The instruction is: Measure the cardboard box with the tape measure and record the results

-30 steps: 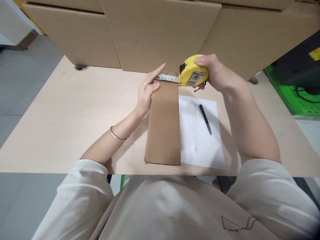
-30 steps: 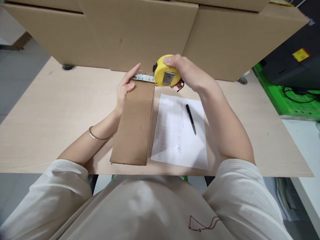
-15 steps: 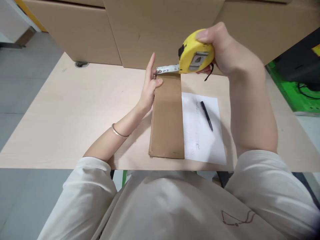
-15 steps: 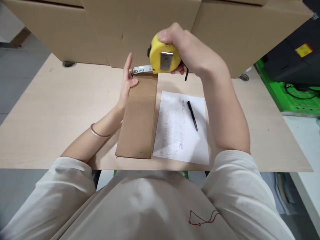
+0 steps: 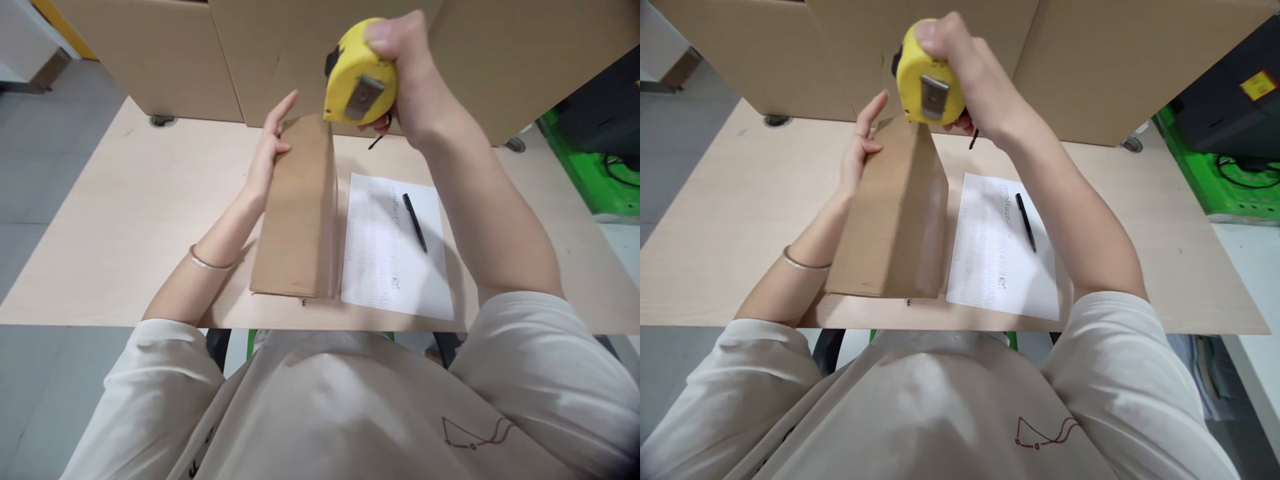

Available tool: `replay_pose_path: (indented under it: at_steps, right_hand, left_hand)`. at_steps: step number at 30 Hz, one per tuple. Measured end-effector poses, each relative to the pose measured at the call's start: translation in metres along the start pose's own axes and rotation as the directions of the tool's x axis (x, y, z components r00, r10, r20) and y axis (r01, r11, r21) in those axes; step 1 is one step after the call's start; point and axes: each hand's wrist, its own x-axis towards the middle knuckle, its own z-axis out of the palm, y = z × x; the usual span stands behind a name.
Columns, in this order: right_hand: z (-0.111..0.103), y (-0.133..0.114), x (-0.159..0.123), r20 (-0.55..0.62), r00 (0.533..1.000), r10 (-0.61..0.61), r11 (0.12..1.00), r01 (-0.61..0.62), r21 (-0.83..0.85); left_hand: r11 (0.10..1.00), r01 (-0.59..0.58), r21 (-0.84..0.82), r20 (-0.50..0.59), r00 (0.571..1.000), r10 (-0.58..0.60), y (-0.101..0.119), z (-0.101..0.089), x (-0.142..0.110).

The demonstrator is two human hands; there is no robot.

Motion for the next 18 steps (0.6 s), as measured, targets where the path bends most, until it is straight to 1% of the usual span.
replay_pose_path:
  at_steps: [1,2,3,4,6,7,8,9,10,11,13,15,16,18]
  right_hand:
    - [-0.006,0.003,-0.003,-0.029,1.000,-0.009,1.000,0.010,0.012]
    - [-0.012,0.007,-0.007,-0.056,0.998,-0.012,1.000,0.012,0.009]
    - [-0.016,0.012,-0.010,-0.079,0.997,-0.008,1.000,0.008,0.002]
    - [-0.020,0.016,-0.013,-0.094,0.996,0.003,1.000,-0.003,-0.002]
    - [-0.024,0.024,-0.020,-0.110,0.994,0.025,1.000,-0.025,0.006]
    - [-0.026,0.027,-0.022,-0.115,0.993,0.033,0.999,-0.031,0.019]
    - [-0.027,0.029,-0.025,-0.124,0.991,0.038,0.999,-0.035,0.033]
    - [-0.028,0.029,-0.027,-0.138,0.990,0.042,0.998,-0.037,0.045]
    - [-0.029,0.029,-0.029,-0.144,0.989,0.047,0.998,-0.040,0.049]
    - [-0.030,0.028,-0.031,-0.144,0.988,0.046,0.998,-0.039,0.052]
    - [-0.031,0.023,-0.035,-0.136,0.990,0.033,0.998,-0.025,0.061]
    - [-0.031,0.019,-0.037,-0.140,0.990,0.023,0.997,-0.011,0.082]
    - [-0.030,0.017,-0.039,-0.151,0.988,0.026,0.995,-0.012,0.095]
    - [-0.026,0.019,-0.040,-0.160,0.986,0.051,0.994,-0.034,0.107]
  left_hand:
    - [0.998,0.061,-0.020,0.040,0.997,-0.060,0.014,-0.015,-0.005]
    - [0.988,0.146,-0.041,0.073,0.987,-0.142,0.028,-0.030,-0.010]
    - [0.969,0.245,-0.032,0.122,0.963,-0.240,0.040,-0.044,-0.013]
    - [0.947,0.322,0.003,0.138,0.937,-0.320,0.049,-0.057,-0.016]
    - [0.882,0.454,0.125,0.129,0.874,-0.468,0.059,-0.079,-0.018]
    - [0.855,0.487,0.177,0.108,0.854,-0.509,0.061,-0.086,-0.019]
    - [0.843,0.494,0.212,0.093,0.849,-0.521,0.062,-0.089,-0.020]
    - [0.853,0.473,0.221,0.085,0.862,-0.500,0.062,-0.088,-0.023]
    - [0.881,0.425,0.207,0.082,0.890,-0.448,0.062,-0.083,-0.026]
    - [0.915,0.363,0.173,0.088,0.920,-0.382,0.062,-0.074,-0.030]
    - [0.960,0.269,0.074,0.093,0.957,-0.275,0.065,-0.044,-0.044]
    - [0.965,0.262,-0.030,0.091,0.962,-0.258,0.068,-0.006,-0.062]
    - [0.954,0.288,-0.077,0.072,0.956,-0.283,0.068,0.013,-0.072]
    - [0.918,0.371,-0.137,0.078,0.928,-0.364,0.065,0.043,-0.090]
